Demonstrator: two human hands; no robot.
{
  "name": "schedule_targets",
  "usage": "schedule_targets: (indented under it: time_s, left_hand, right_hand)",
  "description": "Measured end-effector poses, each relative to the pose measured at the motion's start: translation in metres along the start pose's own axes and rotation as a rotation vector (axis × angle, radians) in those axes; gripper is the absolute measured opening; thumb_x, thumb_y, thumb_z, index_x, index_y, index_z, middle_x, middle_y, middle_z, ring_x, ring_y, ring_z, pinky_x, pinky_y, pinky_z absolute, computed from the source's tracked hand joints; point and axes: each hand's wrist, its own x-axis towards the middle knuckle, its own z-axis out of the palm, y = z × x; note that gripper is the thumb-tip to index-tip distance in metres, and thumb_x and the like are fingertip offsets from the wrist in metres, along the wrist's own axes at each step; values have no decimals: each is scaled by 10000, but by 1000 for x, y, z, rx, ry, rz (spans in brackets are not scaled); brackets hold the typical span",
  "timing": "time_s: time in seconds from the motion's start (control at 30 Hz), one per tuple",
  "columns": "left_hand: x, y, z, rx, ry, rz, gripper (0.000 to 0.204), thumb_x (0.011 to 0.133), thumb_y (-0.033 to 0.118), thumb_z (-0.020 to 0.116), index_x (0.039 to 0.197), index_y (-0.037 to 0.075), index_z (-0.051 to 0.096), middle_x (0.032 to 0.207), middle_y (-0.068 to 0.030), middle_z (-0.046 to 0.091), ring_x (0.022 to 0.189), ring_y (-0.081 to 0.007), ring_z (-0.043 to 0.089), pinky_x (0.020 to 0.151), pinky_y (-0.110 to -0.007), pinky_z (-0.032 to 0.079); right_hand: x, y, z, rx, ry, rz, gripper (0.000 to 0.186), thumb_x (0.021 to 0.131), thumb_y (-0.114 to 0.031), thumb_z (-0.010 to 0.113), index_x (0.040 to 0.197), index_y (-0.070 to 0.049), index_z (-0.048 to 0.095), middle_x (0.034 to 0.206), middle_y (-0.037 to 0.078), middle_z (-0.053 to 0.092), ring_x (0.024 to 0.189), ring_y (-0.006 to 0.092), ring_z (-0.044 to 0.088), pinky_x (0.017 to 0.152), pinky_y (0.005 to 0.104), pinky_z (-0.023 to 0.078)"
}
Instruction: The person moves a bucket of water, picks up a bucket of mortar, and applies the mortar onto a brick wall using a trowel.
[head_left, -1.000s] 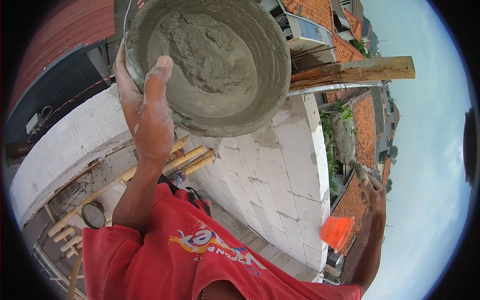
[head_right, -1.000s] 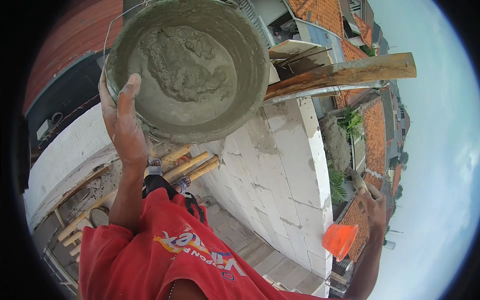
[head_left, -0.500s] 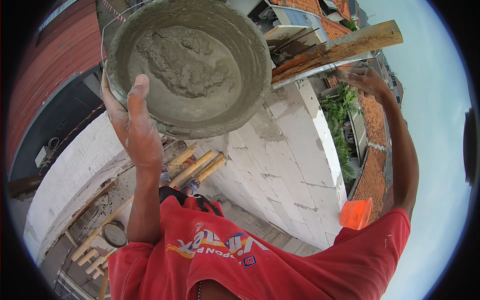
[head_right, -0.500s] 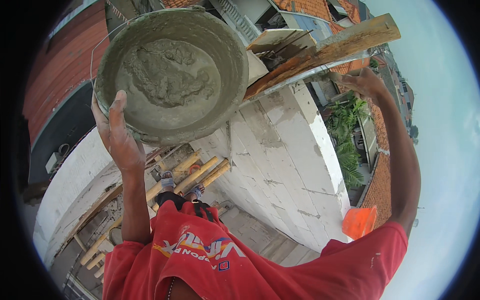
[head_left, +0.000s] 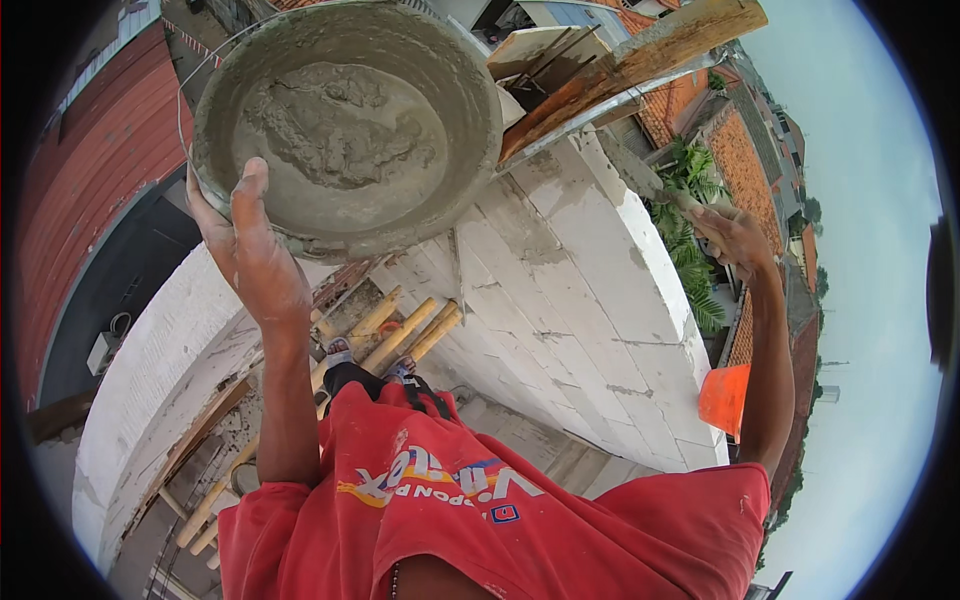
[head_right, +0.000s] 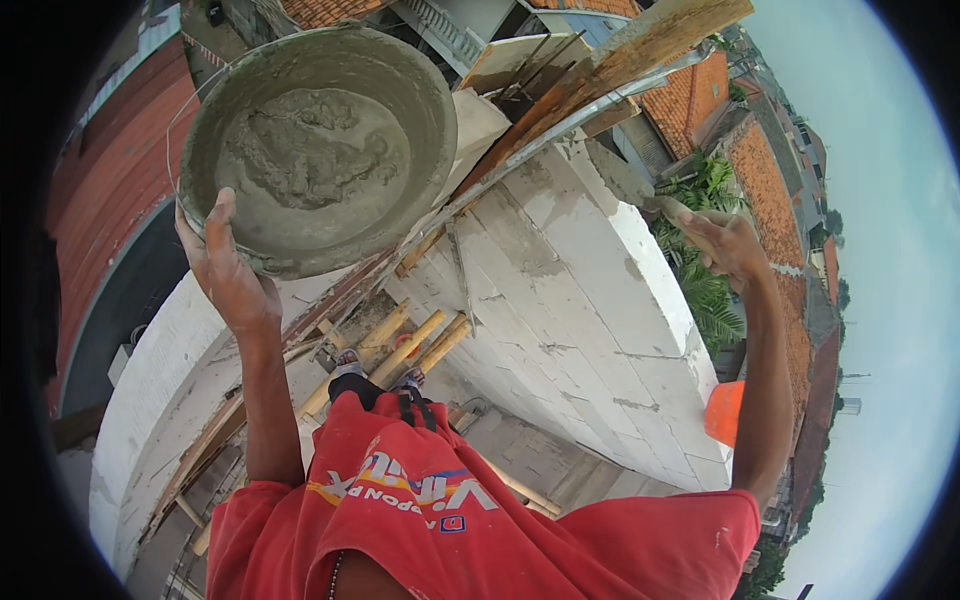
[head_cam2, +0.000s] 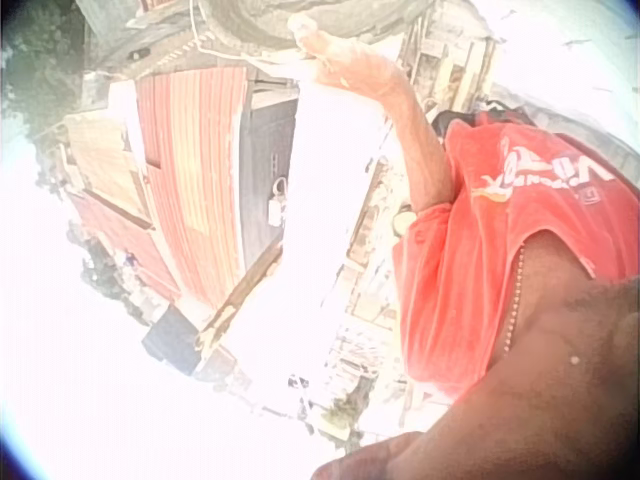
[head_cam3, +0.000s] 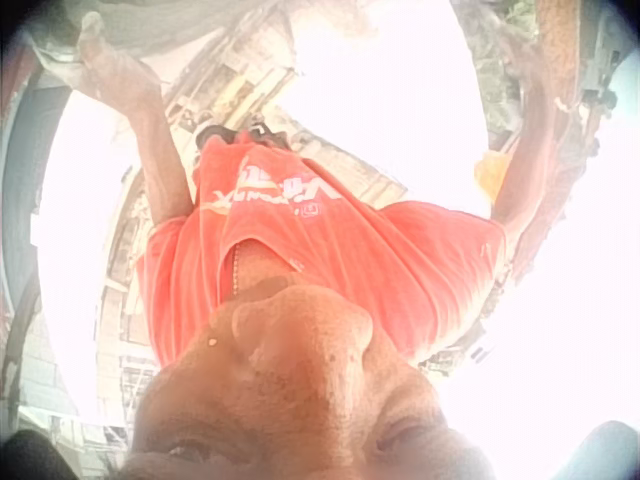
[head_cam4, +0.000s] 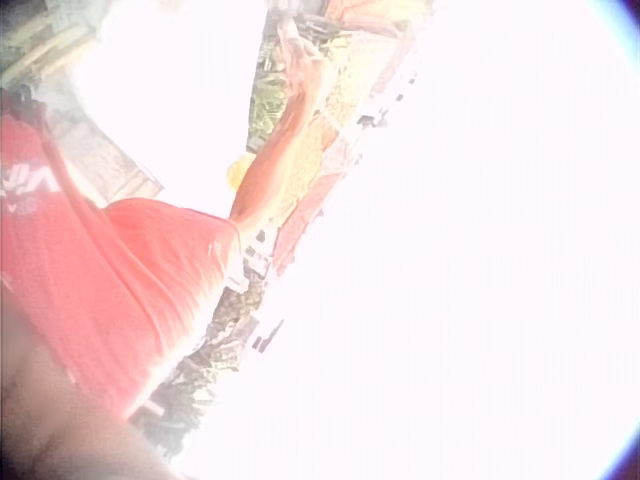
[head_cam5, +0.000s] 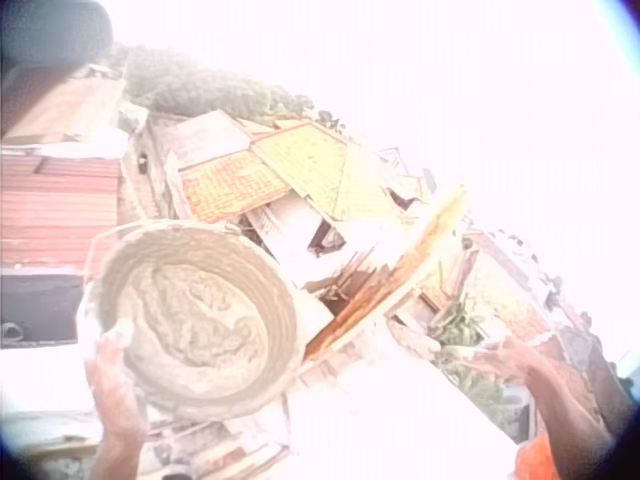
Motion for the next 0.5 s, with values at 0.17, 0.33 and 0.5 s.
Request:
schedule_targets:
  time_s: [0.17, 0.33, 0.5]
  left_hand:
    - [7, -8, -13, -36, -1, -56, 406, 925, 98, 633, 1308, 9, 534, 1174, -73, 620, 1055, -168, 586, 983, -330, 450]
    - [12, -14, -2, -200, -4, -104, 354, 879, 60, 636, 1222, 44, 549, 1084, -46, 617, 976, -165, 599, 895, -326, 491]
    - [7, -14, 7, -209, -33, -79, 403, 867, 53, 622, 1255, 31, 520, 1084, -49, 604, 981, -162, 583, 895, -323, 489]
  right_hand:
    - [-72, 0, -24, -150, -44, 17, 542, 857, -472, 772, 1118, 2, 738, 749, 13, 637, 504, 70, 508, 419, 234, 333]
    - [-147, -21, -54, -165, 25, -218, 593, 866, -473, 758, 1236, -13, 696, 765, -24, 604, 542, 36, 474, 483, 208, 335]
    - [-144, -89, -21, -285, 76, -436, 668, 840, -456, 779, 1303, 8, 647, 925, 24, 643, 735, 82, 569, 639, 237, 431]
